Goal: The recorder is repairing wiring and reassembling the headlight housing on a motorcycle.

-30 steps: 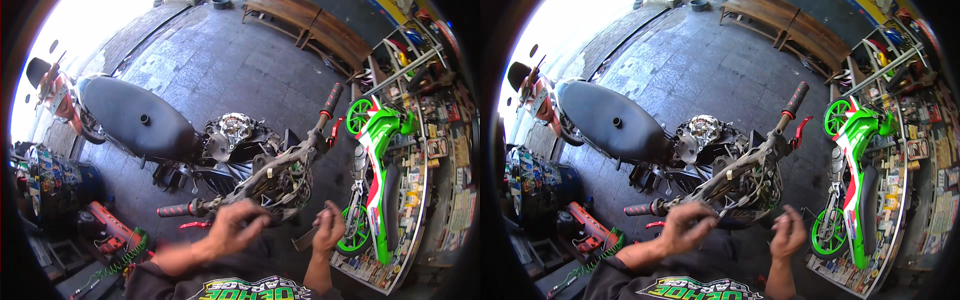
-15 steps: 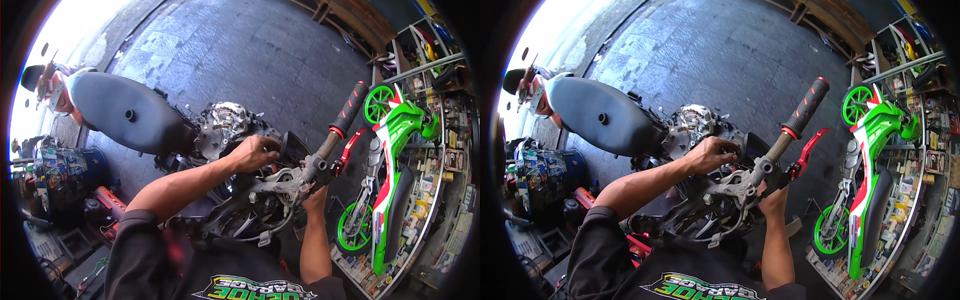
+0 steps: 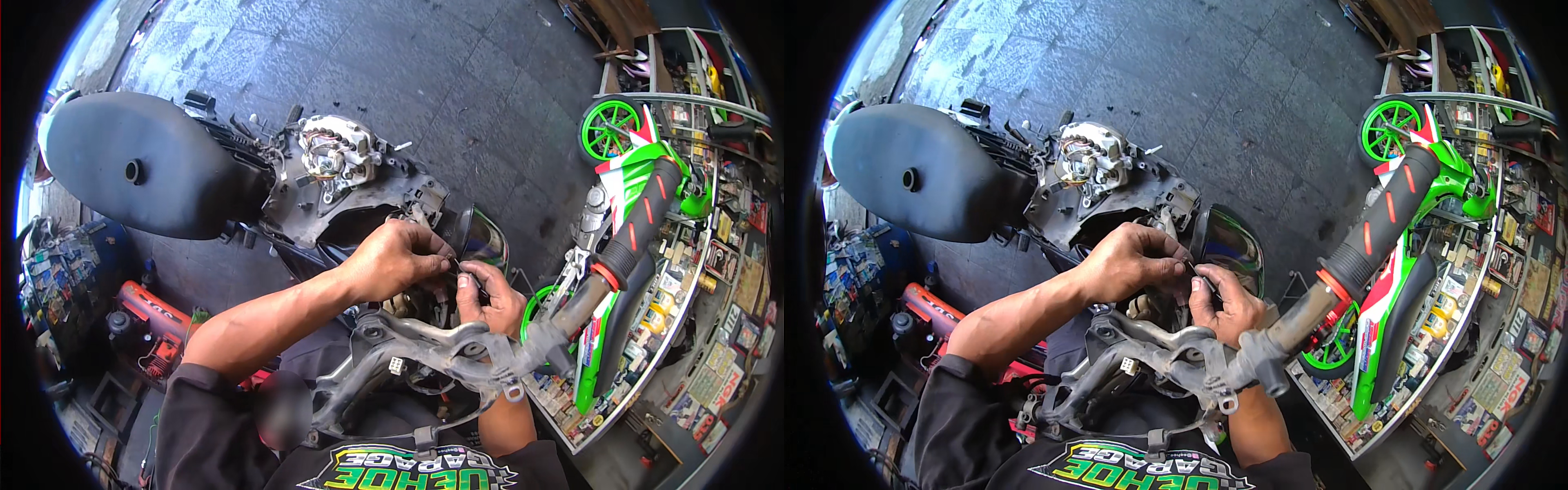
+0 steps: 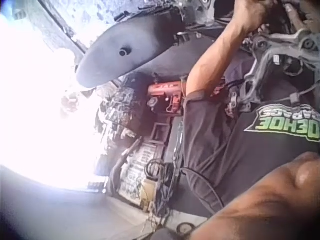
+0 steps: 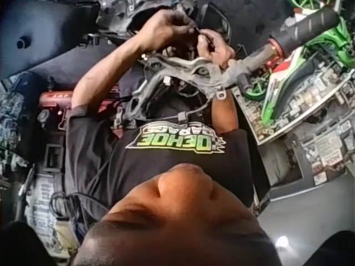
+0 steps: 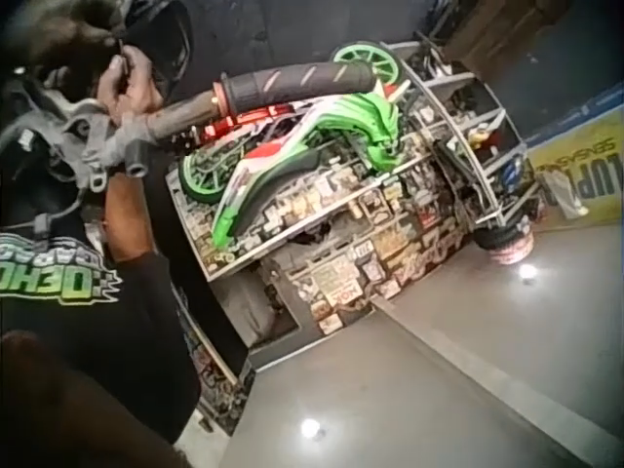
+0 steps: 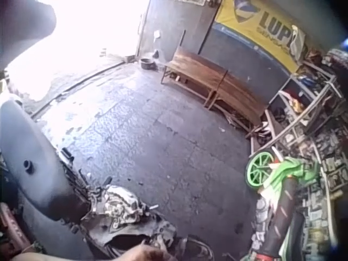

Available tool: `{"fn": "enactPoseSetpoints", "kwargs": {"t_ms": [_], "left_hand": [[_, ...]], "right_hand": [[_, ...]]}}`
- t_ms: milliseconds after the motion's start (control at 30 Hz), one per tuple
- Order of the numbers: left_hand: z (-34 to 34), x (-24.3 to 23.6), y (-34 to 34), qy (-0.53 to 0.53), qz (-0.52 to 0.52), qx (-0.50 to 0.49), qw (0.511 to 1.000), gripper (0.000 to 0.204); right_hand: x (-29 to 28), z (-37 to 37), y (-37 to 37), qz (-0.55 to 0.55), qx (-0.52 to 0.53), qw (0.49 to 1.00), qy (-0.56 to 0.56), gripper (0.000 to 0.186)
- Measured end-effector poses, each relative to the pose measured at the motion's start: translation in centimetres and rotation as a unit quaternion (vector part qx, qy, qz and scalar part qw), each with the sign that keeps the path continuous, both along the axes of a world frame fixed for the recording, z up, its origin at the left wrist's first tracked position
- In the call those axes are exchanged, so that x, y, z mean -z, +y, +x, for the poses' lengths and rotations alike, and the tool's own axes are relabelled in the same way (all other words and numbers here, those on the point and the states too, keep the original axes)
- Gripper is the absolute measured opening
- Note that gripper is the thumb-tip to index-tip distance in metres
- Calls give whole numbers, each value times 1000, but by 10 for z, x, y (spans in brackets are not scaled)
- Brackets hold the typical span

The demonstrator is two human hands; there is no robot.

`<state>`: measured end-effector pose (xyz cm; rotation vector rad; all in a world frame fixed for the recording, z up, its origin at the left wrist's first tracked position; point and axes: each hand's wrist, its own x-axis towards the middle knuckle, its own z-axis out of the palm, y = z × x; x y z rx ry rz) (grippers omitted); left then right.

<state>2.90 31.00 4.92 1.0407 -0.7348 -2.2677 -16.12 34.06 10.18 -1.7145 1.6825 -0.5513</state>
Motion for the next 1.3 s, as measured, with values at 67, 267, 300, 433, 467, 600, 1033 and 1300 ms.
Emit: {"fn": "enactPoseSetpoints", "kwargs": {"t_ms": [67,267,300,433,467,600,1033,1300], "left_hand": [[-1,-1,-1,5,15,-25,1000,16],[-2,-1,-6,-19,-2,-2,1000,16],[-2,-1,-5,-18,-1,-1,1000,16],[-4,-1,-4,-20,-1,-7,1000,16],[-4,-1,-3,-25,-5,-10,1000,16],[-5,0,-2,-25,-9,-11,1000,16],[-4,-2,-2,-21,-16,-8,1000,17],[-2,2,-3,4,-35,6,999,16]], "right_hand": [[0,0,-1,0,-4,1000,8,18],[-2,2,-4,-8,-10,1000,3,17],[-1,2,-4,-7,-9,1000,4,17],[1,0,-5,-6,-10,1000,13,17],[2,0,-5,-11,-17,1000,15,17],[4,0,-3,-22,-13,1000,5,16],[-7,9,-9,-17,-21,999,39,16],[-3,3,-6,16,-15,1000,18,15]]}}
